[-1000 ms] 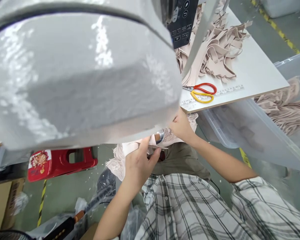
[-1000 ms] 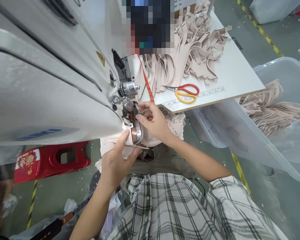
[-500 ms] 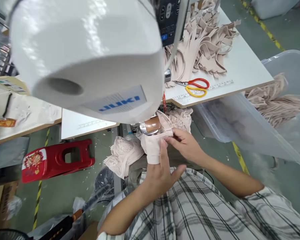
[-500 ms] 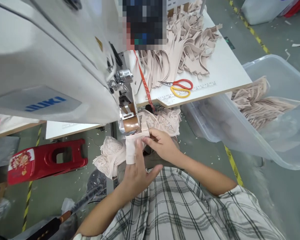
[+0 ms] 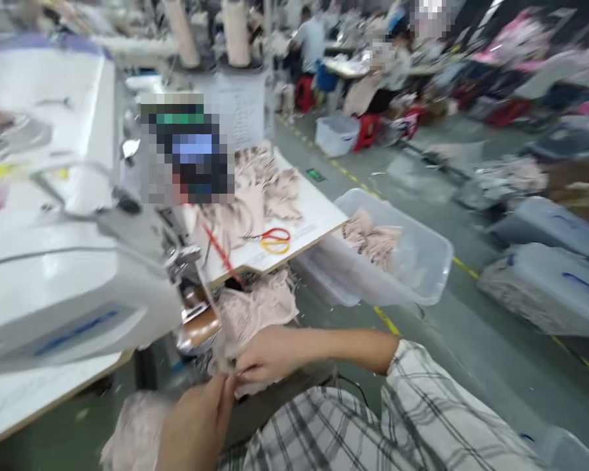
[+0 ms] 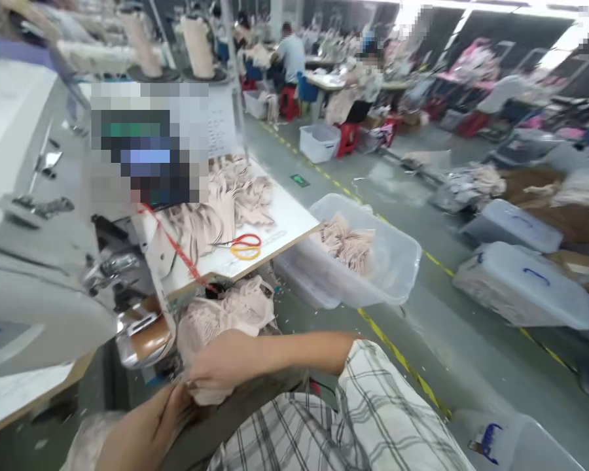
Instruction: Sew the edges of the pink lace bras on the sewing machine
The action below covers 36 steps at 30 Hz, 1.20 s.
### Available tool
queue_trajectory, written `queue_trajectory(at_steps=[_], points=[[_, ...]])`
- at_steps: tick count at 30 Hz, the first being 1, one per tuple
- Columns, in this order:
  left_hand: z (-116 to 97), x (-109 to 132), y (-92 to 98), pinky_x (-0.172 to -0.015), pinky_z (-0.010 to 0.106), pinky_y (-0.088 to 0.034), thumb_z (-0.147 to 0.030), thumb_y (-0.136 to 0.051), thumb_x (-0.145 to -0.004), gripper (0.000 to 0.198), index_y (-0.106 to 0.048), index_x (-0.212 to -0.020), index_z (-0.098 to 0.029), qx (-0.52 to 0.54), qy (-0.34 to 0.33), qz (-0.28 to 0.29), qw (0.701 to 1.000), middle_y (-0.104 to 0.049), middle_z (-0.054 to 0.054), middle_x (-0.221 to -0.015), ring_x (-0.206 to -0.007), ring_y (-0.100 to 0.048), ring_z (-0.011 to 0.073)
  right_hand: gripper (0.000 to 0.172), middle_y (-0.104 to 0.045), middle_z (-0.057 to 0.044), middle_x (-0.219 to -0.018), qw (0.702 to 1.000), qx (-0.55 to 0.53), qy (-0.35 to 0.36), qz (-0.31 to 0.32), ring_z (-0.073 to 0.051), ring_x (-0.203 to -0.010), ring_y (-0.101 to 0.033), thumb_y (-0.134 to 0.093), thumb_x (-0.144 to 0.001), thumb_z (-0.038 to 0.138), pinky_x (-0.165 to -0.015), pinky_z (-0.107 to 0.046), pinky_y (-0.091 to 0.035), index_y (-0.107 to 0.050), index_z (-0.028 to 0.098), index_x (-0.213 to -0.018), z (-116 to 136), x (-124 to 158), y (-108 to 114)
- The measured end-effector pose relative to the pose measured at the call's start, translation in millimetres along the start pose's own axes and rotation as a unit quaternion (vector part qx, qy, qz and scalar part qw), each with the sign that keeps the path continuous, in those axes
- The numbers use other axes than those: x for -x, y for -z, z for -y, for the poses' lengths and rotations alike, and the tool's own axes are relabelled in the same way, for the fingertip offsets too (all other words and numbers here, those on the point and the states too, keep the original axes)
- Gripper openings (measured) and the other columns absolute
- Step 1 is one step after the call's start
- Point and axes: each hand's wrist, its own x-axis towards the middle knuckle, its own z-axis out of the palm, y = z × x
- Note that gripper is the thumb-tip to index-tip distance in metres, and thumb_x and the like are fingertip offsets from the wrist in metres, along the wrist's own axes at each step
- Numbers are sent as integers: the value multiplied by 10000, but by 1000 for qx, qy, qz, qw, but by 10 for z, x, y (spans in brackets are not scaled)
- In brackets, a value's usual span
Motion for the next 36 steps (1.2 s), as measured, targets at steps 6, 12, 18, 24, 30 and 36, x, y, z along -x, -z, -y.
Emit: queue_trajectory(at_steps=[6,12,18,24,30,36], points=[[146,-245,-256,-571,317,-523,-610,-783,-594,442,-651,-644,-191,445,257,86,853,-556,3,-560,-552,-549,173,180,-698,26,-707,939,284,33,-191,-147,-636,-609,-609,-801,246,-483,-269,-406,-646,292,-631,-127,36,-98],[24,-213,-258,-536,230,-444,-632,-846,-544,529,-634,-676,-165,478,232,-13,847,-579,-10,-631,-579,-496,123,279,-738,-37,-987,939,218,9,-265,-236,-882,-682,-571,-858,527,-790,-355,-588,-727,325,-969,-202,54,-121],[-54,-138,-189,-569,250,-412,-581,-577,-814,436,-643,-716,-161,242,125,-61,960,-579,3,-609,-593,-506,142,263,-729,-88,-991,953,182,-34,-238,-214,-921,-684,-525,-984,380,-813,-341,-559,-708,206,-1059,-187,23,-296],[85,-120,-196,-511,231,-370,-489,-466,-912,393,-624,-745,-169,246,108,-52,962,-561,-3,-600,-514,-466,116,230,-731,-70,-929,955,153,-15,-255,-188,-859,-683,-524,-983,326,-695,-286,-531,-725,212,-976,-315,-74,-406],[120,-163,-171,-531,246,-383,-558,-521,-880,463,-574,-620,-180,250,102,-44,962,-554,0,-565,-532,-482,125,271,-762,-38,-882,938,234,50,-252,-169,-846,-701,-499,-991,267,-722,-273,-526,-745,242,-881,-427,-24,-490],[295,-199,-137,-513,222,-350,-586,-617,-832,461,-574,-643,-167,340,150,-14,928,-519,-20,-588,-541,-446,99,374,-687,-159,-1219,857,361,-180,-321,-278,-1138,-626,-405,-975,221,-943,-393,-502,-656,142,-1240,-845,-26,628]])
